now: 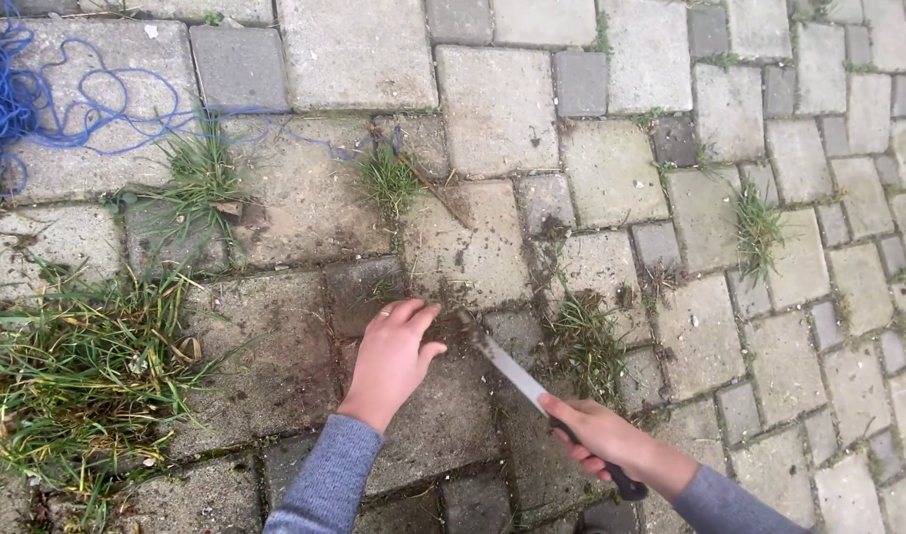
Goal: Scraping weeds from between paving stones using a knife and picking them up by hand.
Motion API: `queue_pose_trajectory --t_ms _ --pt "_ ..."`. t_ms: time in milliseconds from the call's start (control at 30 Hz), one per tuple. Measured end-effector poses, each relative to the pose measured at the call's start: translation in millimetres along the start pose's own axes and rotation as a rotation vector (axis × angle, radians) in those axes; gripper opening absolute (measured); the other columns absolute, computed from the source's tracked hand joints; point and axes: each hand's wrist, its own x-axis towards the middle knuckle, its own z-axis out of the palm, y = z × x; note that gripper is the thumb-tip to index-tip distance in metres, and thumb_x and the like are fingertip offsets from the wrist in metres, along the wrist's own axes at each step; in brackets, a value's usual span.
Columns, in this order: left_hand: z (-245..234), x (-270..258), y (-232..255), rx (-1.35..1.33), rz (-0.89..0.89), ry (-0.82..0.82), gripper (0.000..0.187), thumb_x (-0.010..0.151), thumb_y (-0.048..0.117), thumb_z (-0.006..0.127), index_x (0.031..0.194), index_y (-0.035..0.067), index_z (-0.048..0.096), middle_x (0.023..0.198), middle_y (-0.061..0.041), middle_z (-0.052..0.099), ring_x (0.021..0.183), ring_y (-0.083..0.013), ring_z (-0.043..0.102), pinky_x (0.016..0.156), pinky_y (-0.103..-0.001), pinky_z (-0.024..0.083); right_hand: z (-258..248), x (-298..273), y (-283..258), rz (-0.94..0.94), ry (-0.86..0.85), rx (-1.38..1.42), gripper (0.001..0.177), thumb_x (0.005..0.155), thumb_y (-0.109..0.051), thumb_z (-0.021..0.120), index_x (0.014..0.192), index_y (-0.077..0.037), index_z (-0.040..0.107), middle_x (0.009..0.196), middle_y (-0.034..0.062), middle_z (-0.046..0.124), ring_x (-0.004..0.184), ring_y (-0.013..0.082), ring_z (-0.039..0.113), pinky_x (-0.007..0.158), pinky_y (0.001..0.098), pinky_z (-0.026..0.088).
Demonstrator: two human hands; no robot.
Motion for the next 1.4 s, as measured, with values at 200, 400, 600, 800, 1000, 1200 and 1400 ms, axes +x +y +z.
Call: queue_pose_trajectory --t_ms 200,400,600,800,1000,1200,1400 --pt "4.8 25.9 -3.3 0.233 0.327 -0.288 0.071 0.072 -0.001 0.081 0.137 0.019 0.061 0.152 -0.018 0.045 0.142 -0.0439 0.039 0.121 -0.055 0.029 -25.2 -26.5 54.7 0.062 0.175 0.081 0.056 0.106 -0.052 0.056 0.076 -0.006 0.048 0.052 0.0027 0.043 0.036 0.0148 0.037 0.029 0.0283 0.035" --pt "1.9 53.2 1.7 0.578 0.608 -0.456 0.022 0.081 0.01 0.082 0.103 0.012 0.078 0.105 -0.007 0.071 0.098 -0.02 0.064 0.097 -0.041 0.056 -2.7 -45.9 60.6 0.105 0.242 0.112 0.061 0.102 -0.059 0.057 0.076 -0.006 0.043 0.056 0.0056 0.035 0.037 0.0171 0.031 0.029 0.0316 0.03" --pt "-2.3 60.5 5.6 0.635 0.623 -0.47 0.012 0.085 0.001 0.077 0.096 0.007 0.078 0.096 -0.009 0.074 0.082 -0.0155 0.069 0.077 -0.032 0.066 13.5 -58.5 66.5 0.112 0.266 0.099 0.061 0.101 -0.058 0.059 0.076 -0.003 0.048 0.056 0.0078 0.041 0.035 0.0179 0.036 0.027 0.0305 0.034" --pt "-5.8 57.5 -11.4 0.269 0.393 -0.45 0.043 0.086 -0.018 0.052 0.109 0.009 0.076 0.089 -0.004 0.067 0.08 -0.018 0.063 0.077 -0.032 0.062 15.4 -66.2 93.3 0.098 0.3 0.132 0.06 0.102 -0.055 0.06 0.074 -0.003 0.047 0.055 0.0102 0.042 0.034 0.0192 0.037 0.029 0.0313 0.035" --pt "-12.9 46.2 -9.9 0.182 0.253 -0.387 0.026 0.09 0.011 0.071 0.115 0.014 0.076 0.111 -0.006 0.072 0.093 -0.0178 0.071 0.09 -0.032 0.063 16.5 -63.7 130.9 0.109 0.272 0.181 0.061 0.101 -0.06 0.057 0.075 -0.005 0.046 0.056 0.0075 0.036 0.036 0.0176 0.033 0.027 0.0312 0.029" --pt "-76.7 9.7 -6.7 0.078 0.147 -0.253 0.027 0.093 0.008 0.065 0.115 0.016 0.076 0.114 -0.003 0.074 0.082 -0.0099 0.074 0.073 -0.019 0.068 25.8 -80.4 114.1 0.111 0.351 0.052 0.052 0.103 -0.052 0.055 0.085 -0.004 0.058 0.057 0.0089 0.045 0.037 0.0194 0.042 0.029 0.031 0.04" --pt "-64.1 -12.7 4.1 -0.162 -0.127 -0.033 0.032 0.088 0.02 0.076 0.119 0.02 0.073 0.113 -0.005 0.077 0.095 -0.0166 0.076 0.09 -0.032 0.065 69.0 -28.2 121.9 -0.121 0.458 -0.656 0.039 0.102 -0.059 0.045 0.106 -0.022 0.054 0.081 0.0034 0.074 0.074 0.0243 0.075 0.074 0.0433 0.06"
